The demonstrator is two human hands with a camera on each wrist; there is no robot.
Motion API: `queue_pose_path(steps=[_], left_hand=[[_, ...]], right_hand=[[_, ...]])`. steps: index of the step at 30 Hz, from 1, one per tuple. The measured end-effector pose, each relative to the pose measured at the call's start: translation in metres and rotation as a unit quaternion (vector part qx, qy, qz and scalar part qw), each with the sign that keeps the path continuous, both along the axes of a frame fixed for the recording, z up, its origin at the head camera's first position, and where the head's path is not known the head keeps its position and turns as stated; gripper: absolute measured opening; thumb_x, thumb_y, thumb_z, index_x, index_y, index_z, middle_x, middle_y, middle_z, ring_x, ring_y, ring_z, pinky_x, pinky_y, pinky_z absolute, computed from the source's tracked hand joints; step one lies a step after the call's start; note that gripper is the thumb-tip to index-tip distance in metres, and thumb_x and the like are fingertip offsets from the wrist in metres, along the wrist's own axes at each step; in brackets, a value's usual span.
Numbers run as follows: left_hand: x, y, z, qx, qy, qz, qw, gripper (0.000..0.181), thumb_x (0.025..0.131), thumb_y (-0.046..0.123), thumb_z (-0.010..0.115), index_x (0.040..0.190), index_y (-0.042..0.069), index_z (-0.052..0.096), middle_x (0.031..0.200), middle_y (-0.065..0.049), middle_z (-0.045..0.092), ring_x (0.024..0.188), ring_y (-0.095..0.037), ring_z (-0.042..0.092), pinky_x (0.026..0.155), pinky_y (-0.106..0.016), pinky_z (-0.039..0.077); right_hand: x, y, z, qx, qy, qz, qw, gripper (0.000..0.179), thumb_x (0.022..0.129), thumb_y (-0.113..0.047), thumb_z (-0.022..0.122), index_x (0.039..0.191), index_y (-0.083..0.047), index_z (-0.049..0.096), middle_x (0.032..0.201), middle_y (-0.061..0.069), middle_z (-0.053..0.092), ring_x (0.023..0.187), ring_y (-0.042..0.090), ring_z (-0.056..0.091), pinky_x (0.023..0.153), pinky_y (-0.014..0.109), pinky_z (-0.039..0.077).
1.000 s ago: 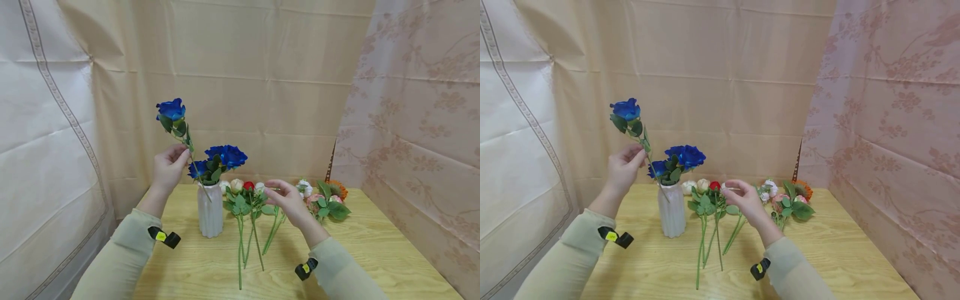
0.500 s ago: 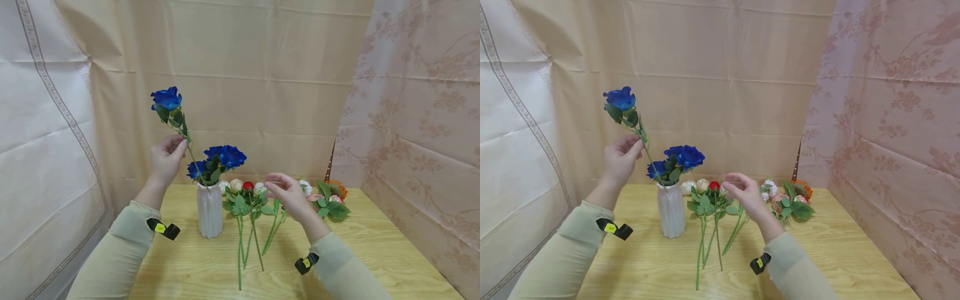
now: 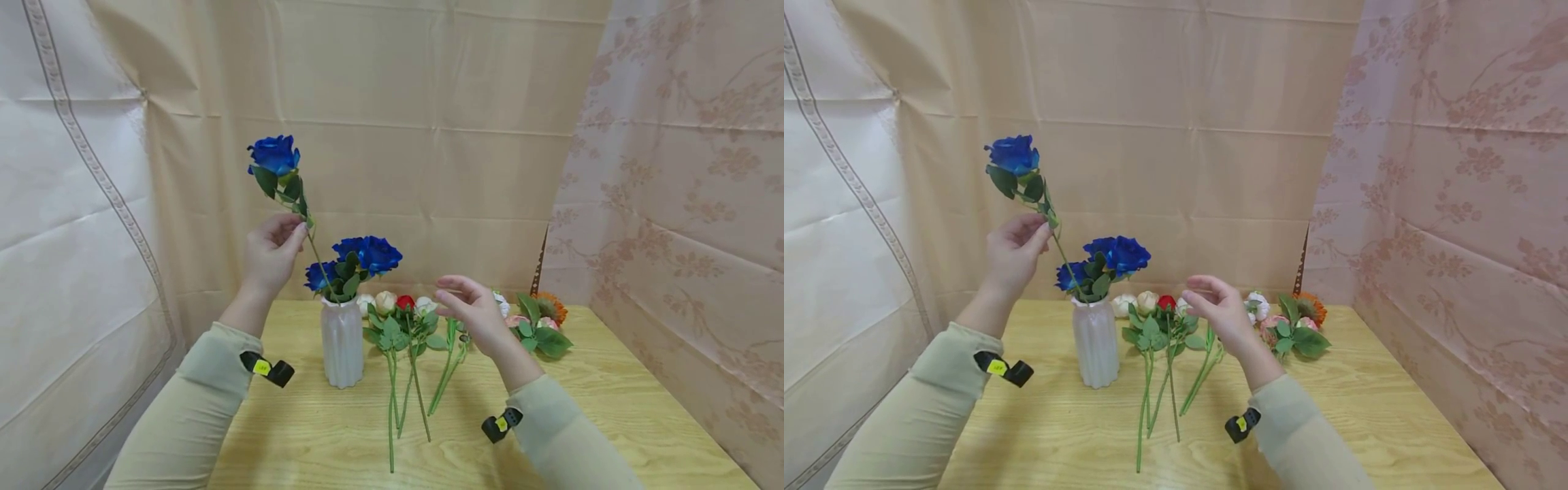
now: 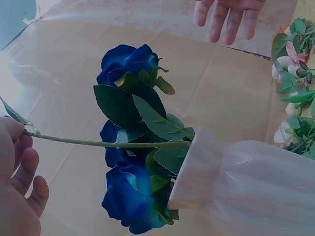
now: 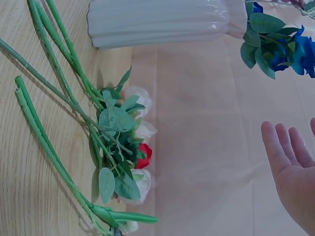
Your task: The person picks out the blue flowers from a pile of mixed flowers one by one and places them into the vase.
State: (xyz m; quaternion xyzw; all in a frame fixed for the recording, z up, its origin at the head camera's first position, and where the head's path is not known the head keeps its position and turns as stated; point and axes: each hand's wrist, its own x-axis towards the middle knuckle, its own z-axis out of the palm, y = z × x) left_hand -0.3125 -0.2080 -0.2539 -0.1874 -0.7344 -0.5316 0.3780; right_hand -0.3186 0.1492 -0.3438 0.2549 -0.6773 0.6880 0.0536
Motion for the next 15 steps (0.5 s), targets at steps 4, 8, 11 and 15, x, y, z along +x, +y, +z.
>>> queue_pose_path(steps=[4,8,11,15], left_hand=[[-0.001,-0.0003,-0.0002,-0.011,-0.007,0.008,0.9999,0.026,0.102,0.019,0.064,0.116,-0.002,0.069,0.101,-0.018,0.073,0.073,-0.015,0.061,0.064,-0.017,0.051],[-0.0033,-0.001,0.0005,-0.014,-0.001,0.015,0.9998,0.028,0.103,0.021,0.064,0.115,-0.003,0.07,0.098,-0.018,0.072,0.071,-0.011,0.061,0.063,-0.018,0.051],[-0.0043,-0.0008,0.0017,-0.015,0.007,0.018,0.9997,0.026,0.102,0.02,0.065,0.112,-0.004,0.07,0.096,-0.017,0.072,0.07,-0.013,0.061,0.061,-0.018,0.051],[-0.005,-0.0005,0.001,-0.017,0.009,0.016,0.9997,0.023,0.101,0.017,0.066,0.109,-0.003,0.07,0.09,-0.011,0.071,0.069,-0.018,0.061,0.059,-0.018,0.05]], right_hand=[[0.0006,-0.0009,0.0004,0.003,0.0,0.001,1.0,0.039,0.099,-0.014,0.069,0.131,0.005,0.058,0.132,0.021,0.058,0.12,0.041,0.059,0.091,0.045,0.056],[0.0004,-0.0019,0.0002,0.013,0.002,0.001,0.9999,0.04,0.099,-0.016,0.07,0.132,0.004,0.059,0.133,0.02,0.058,0.121,0.043,0.058,0.092,0.045,0.056],[-0.0005,-0.0025,-0.0006,0.017,0.003,0.0,0.9999,0.04,0.099,-0.017,0.07,0.132,0.003,0.059,0.133,0.02,0.059,0.117,0.035,0.062,0.092,0.045,0.057],[-0.0024,-0.0035,-0.0023,0.015,0.001,0.001,0.9999,0.04,0.099,-0.016,0.069,0.132,0.004,0.059,0.132,0.02,0.059,0.113,0.026,0.064,0.092,0.047,0.056]])
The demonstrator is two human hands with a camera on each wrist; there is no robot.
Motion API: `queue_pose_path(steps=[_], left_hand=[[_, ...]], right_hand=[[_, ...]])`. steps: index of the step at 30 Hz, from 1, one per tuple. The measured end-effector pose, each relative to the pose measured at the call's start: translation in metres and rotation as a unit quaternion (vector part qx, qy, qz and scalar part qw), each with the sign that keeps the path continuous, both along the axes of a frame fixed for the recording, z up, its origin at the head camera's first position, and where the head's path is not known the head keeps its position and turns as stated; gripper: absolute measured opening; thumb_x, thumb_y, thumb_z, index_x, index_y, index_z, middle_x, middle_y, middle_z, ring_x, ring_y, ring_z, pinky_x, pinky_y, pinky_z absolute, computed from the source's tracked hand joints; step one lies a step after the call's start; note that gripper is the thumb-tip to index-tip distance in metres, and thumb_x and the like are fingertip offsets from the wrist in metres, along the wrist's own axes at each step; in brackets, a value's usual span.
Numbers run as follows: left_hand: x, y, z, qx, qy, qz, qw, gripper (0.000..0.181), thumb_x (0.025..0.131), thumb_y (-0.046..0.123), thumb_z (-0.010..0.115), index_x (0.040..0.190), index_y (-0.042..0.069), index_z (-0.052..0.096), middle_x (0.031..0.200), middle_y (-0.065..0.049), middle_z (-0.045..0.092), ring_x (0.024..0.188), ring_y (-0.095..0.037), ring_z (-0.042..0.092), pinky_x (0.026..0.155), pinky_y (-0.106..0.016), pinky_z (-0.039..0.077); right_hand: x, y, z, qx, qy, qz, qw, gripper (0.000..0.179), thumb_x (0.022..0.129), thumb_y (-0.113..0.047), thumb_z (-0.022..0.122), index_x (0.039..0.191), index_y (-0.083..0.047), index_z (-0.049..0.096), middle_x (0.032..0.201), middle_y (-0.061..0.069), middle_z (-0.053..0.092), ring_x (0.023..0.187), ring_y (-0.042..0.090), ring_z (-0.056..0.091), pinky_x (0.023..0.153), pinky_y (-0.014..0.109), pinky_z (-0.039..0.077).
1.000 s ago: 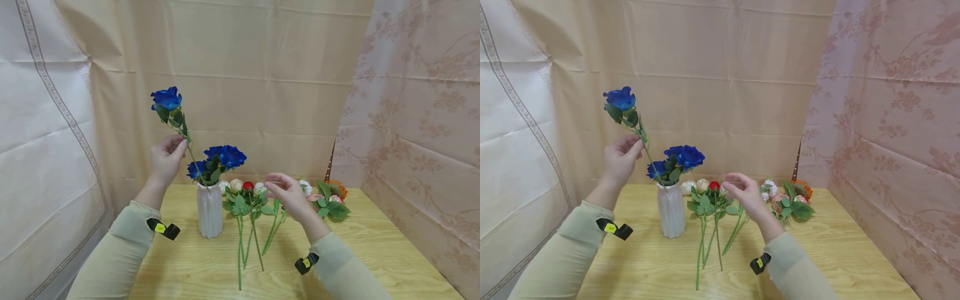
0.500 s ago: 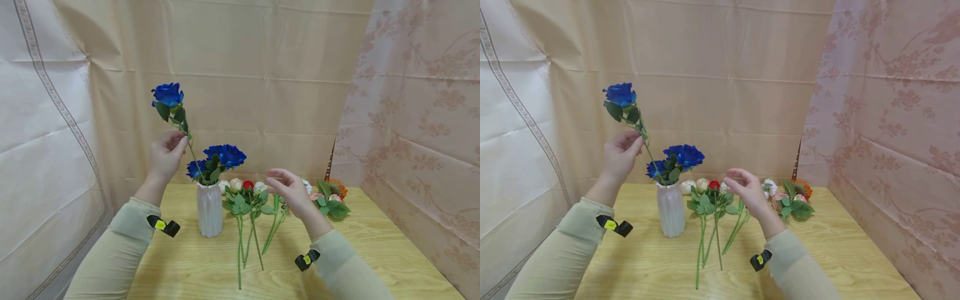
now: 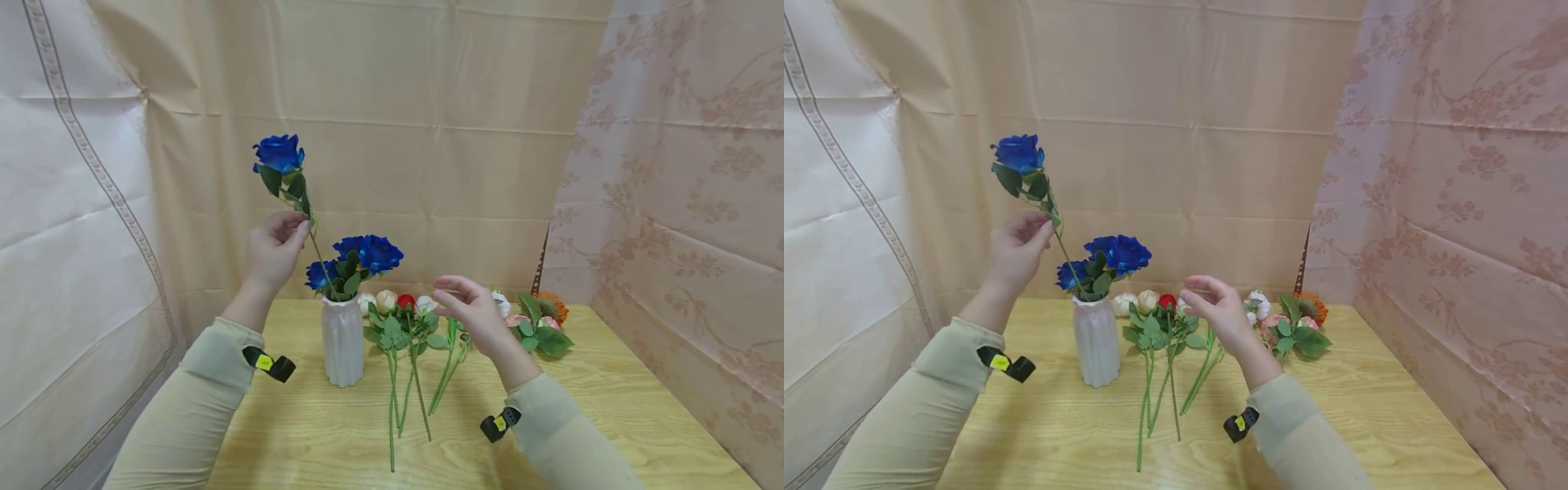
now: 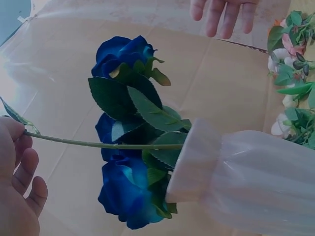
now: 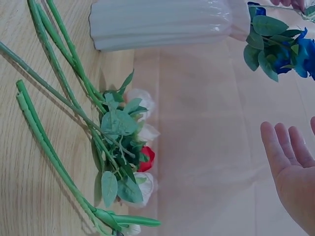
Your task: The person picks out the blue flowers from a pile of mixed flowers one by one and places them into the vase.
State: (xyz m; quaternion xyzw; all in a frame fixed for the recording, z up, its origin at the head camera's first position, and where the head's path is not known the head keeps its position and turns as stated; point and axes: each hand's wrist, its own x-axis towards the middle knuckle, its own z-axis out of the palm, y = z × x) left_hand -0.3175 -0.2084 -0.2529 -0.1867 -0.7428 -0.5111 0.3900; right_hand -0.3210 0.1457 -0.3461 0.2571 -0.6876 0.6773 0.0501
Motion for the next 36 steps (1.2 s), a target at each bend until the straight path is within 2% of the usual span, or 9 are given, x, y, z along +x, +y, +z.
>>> queue_pose_path(steps=[2,8,12,20,27,36], left_hand=[[-0.001,0.001,-0.002,0.002,-0.005,-0.008,1.0,0.021,0.101,0.017,0.066,0.108,-0.003,0.07,0.086,-0.01,0.069,0.068,-0.018,0.06,0.058,-0.018,0.049],[-0.005,0.003,-0.011,-0.005,-0.013,-0.03,0.9994,0.021,0.1,0.015,0.067,0.109,-0.004,0.071,0.09,-0.018,0.069,0.067,-0.012,0.058,0.059,-0.018,0.05],[-0.007,0.005,-0.016,-0.032,-0.015,-0.021,0.9992,0.02,0.1,0.014,0.066,0.108,-0.003,0.072,0.089,-0.016,0.071,0.066,-0.014,0.058,0.055,-0.019,0.049],[-0.006,0.01,-0.029,-0.059,-0.035,-0.011,0.9976,0.018,0.099,0.015,0.067,0.106,-0.001,0.072,0.08,-0.012,0.069,0.061,-0.019,0.056,0.051,-0.021,0.047],[-0.007,0.012,-0.038,-0.07,-0.022,-0.016,0.9972,0.014,0.098,0.013,0.069,0.103,0.0,0.072,0.074,-0.008,0.064,0.06,-0.018,0.055,0.051,-0.021,0.045],[-0.007,0.012,-0.05,-0.09,0.008,-0.014,0.9958,0.007,0.094,0.008,0.072,0.097,0.002,0.072,0.076,-0.006,0.064,0.062,-0.019,0.053,0.054,-0.02,0.044]], right_hand=[[0.0,0.0,-0.001,-0.003,-0.004,0.002,1.0,0.039,0.099,-0.015,0.069,0.131,0.004,0.059,0.132,0.021,0.058,0.113,0.025,0.064,0.094,0.05,0.054],[0.0,-0.001,-0.002,-0.004,-0.01,0.003,0.9999,0.039,0.099,-0.015,0.07,0.131,0.004,0.059,0.132,0.02,0.058,0.114,0.025,0.064,0.095,0.054,0.052],[0.0,0.0,-0.005,-0.001,-0.008,0.001,1.0,0.039,0.099,-0.016,0.069,0.131,0.003,0.059,0.131,0.02,0.059,0.113,0.025,0.064,0.095,0.053,0.053],[-0.001,0.001,-0.012,0.002,-0.019,0.0,0.9998,0.039,0.098,-0.018,0.071,0.13,0.002,0.06,0.131,0.018,0.059,0.114,0.025,0.063,0.09,0.042,0.057],[0.001,0.0,-0.014,0.013,-0.015,-0.001,0.9998,0.041,0.099,-0.02,0.071,0.131,0.002,0.06,0.131,0.019,0.059,0.115,0.026,0.063,0.089,0.041,0.058],[0.002,-0.001,-0.019,0.016,-0.023,-0.001,0.9996,0.041,0.099,-0.017,0.069,0.132,0.006,0.058,0.133,0.02,0.058,0.111,0.024,0.065,0.094,0.053,0.053]])
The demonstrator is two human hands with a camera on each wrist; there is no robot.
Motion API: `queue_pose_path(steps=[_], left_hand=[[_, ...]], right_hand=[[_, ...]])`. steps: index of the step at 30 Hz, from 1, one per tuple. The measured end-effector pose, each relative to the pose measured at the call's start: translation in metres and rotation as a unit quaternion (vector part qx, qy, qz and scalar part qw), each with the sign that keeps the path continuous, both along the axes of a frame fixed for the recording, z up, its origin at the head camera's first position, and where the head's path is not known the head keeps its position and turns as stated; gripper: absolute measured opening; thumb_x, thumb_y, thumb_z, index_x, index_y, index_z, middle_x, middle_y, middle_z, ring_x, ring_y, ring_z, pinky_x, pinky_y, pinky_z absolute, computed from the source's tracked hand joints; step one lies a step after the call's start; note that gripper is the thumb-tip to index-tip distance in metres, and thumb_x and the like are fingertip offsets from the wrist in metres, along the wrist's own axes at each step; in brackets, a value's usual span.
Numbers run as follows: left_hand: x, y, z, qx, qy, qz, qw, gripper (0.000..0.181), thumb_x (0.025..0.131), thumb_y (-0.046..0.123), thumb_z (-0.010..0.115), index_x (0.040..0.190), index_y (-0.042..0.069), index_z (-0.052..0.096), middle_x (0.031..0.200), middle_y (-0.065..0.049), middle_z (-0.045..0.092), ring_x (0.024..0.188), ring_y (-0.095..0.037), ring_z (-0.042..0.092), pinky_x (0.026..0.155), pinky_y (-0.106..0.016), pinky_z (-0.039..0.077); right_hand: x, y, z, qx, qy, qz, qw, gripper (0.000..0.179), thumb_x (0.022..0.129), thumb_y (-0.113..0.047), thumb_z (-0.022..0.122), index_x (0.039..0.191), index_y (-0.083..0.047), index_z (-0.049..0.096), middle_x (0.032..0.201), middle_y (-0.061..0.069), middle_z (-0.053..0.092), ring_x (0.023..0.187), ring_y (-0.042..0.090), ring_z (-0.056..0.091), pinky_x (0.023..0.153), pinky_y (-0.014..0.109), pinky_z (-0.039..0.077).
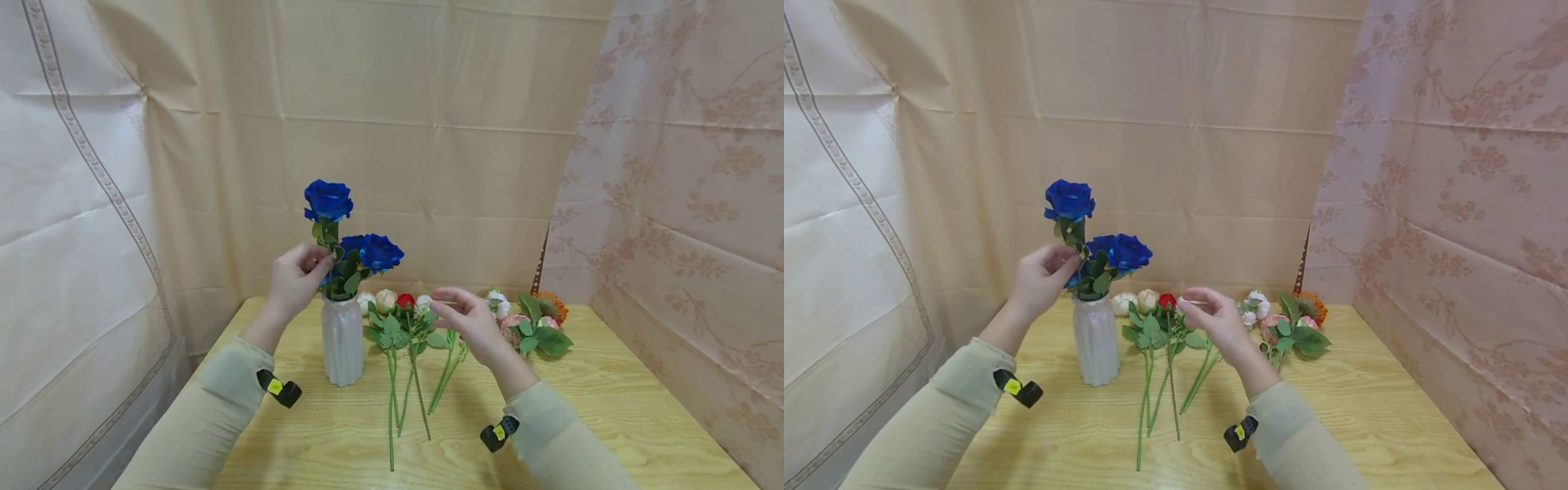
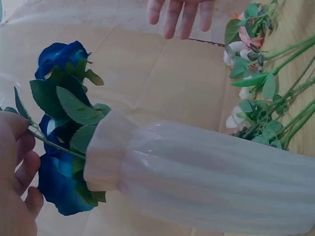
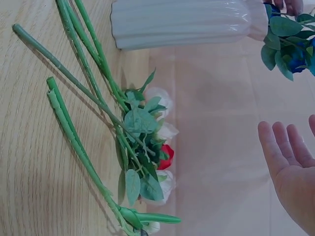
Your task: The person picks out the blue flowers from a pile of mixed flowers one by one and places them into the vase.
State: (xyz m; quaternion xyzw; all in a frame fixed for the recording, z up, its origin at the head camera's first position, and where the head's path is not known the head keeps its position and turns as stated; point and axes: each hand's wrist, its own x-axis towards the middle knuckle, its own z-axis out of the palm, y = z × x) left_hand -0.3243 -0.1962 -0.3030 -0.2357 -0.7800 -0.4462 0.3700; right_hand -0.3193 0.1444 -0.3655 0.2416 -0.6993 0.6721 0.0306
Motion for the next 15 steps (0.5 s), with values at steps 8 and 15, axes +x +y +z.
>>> queue_pose_path(steps=[8,15], left_hand=[[-0.001,-0.001,-0.011,-0.028,0.002,0.01,0.9995,0.006,0.094,0.009,0.072,0.092,0.004,0.072,0.076,-0.003,0.065,0.064,-0.018,0.056,0.053,-0.024,0.046],[0.002,-0.002,-0.019,-0.085,-0.016,0.035,0.9957,0.012,0.094,0.015,0.075,0.084,0.008,0.074,0.075,-0.001,0.062,0.065,-0.016,0.054,0.057,-0.031,0.047]], right_hand=[[-0.001,0.0,-0.004,-0.001,-0.002,0.001,1.0,0.039,0.099,-0.017,0.07,0.13,0.005,0.06,0.132,0.02,0.058,0.111,0.025,0.064,0.09,0.043,0.057],[-0.001,0.0,-0.009,0.004,-0.006,0.006,1.0,0.038,0.099,-0.018,0.07,0.129,0.003,0.061,0.132,0.022,0.057,0.11,0.027,0.064,0.09,0.044,0.058]])
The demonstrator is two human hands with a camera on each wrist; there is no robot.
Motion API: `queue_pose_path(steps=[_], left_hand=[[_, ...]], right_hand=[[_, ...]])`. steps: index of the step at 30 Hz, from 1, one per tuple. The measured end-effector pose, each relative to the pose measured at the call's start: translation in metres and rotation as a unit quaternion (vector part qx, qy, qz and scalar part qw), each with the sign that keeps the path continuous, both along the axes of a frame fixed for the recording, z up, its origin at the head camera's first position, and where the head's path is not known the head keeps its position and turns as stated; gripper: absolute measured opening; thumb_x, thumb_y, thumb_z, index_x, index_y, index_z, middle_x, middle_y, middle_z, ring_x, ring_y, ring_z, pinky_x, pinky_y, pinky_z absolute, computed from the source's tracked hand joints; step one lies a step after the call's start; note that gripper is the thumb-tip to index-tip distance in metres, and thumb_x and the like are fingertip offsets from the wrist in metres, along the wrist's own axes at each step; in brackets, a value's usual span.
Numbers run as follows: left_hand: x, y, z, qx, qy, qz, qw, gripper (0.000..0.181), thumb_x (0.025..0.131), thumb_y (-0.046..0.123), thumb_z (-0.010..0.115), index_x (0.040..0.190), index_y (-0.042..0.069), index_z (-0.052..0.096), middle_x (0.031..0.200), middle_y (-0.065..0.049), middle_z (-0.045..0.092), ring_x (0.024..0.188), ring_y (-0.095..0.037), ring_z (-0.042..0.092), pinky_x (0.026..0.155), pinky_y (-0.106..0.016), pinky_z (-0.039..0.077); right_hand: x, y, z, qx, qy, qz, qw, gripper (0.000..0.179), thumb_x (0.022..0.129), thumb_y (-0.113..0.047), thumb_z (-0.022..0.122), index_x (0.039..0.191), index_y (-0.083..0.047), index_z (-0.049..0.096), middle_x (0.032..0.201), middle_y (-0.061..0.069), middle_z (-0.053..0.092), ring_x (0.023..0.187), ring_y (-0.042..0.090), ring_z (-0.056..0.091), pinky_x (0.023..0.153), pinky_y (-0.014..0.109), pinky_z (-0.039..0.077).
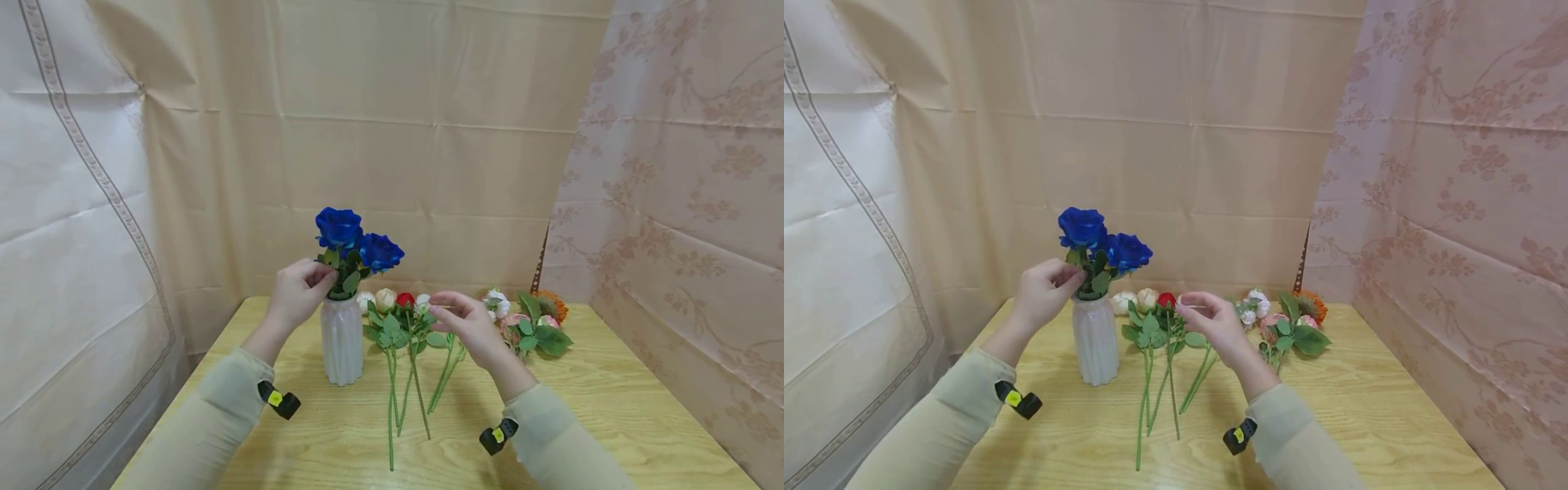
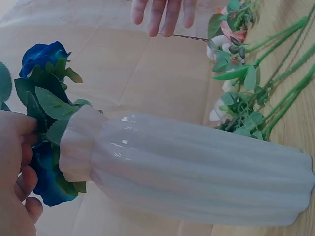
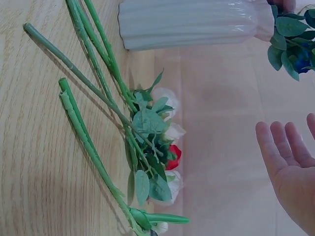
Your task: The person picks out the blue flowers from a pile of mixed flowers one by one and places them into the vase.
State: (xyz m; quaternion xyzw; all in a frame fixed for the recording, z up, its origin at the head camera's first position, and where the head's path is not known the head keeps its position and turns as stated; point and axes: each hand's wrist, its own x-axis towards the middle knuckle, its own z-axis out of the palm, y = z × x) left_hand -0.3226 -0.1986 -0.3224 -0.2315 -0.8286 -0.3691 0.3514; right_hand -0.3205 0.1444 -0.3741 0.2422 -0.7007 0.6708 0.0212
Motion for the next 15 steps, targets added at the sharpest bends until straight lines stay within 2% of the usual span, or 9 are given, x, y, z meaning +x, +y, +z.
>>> queue_pose_path(steps=[6,10,13,15], left_hand=[[0.003,-0.004,-0.004,-0.017,0.003,0.009,0.9998,0.018,0.091,0.011,0.077,0.076,0.008,0.067,0.071,-0.001,0.059,0.063,-0.018,0.052,0.056,-0.033,0.045],[0.003,-0.007,-0.007,-0.033,0.005,0.012,0.9994,0.027,0.088,0.008,0.077,0.069,0.01,0.058,0.066,-0.001,0.052,0.06,-0.018,0.047,0.054,-0.033,0.04],[0.004,-0.009,-0.01,-0.047,-0.001,0.014,0.9988,0.031,0.088,0.008,0.077,0.067,0.012,0.055,0.064,0.001,0.047,0.057,-0.017,0.044,0.052,-0.032,0.037],[0.004,-0.011,-0.012,-0.055,-0.009,0.015,0.9983,0.032,0.089,0.009,0.077,0.067,0.013,0.054,0.062,0.002,0.044,0.055,-0.016,0.041,0.051,-0.032,0.035]], right_hand=[[-0.002,0.0,-0.003,0.004,0.006,0.007,1.0,0.036,0.1,-0.018,0.068,0.129,0.003,0.062,0.132,0.023,0.057,0.112,0.026,0.063,0.09,0.042,0.058],[-0.002,0.0,-0.005,0.003,-0.003,0.005,1.0,0.036,0.1,-0.02,0.069,0.128,0.001,0.062,0.135,0.028,0.054,0.114,0.027,0.063,0.094,0.05,0.054],[-0.001,0.0,-0.006,0.003,-0.01,0.003,0.9999,0.036,0.1,-0.021,0.069,0.128,0.0,0.063,0.135,0.028,0.054,0.115,0.028,0.062,0.097,0.057,0.05],[-0.001,0.0,-0.007,0.005,-0.012,0.002,0.9999,0.036,0.1,-0.021,0.069,0.128,0.0,0.063,0.134,0.027,0.054,0.114,0.028,0.062,0.097,0.058,0.05]])
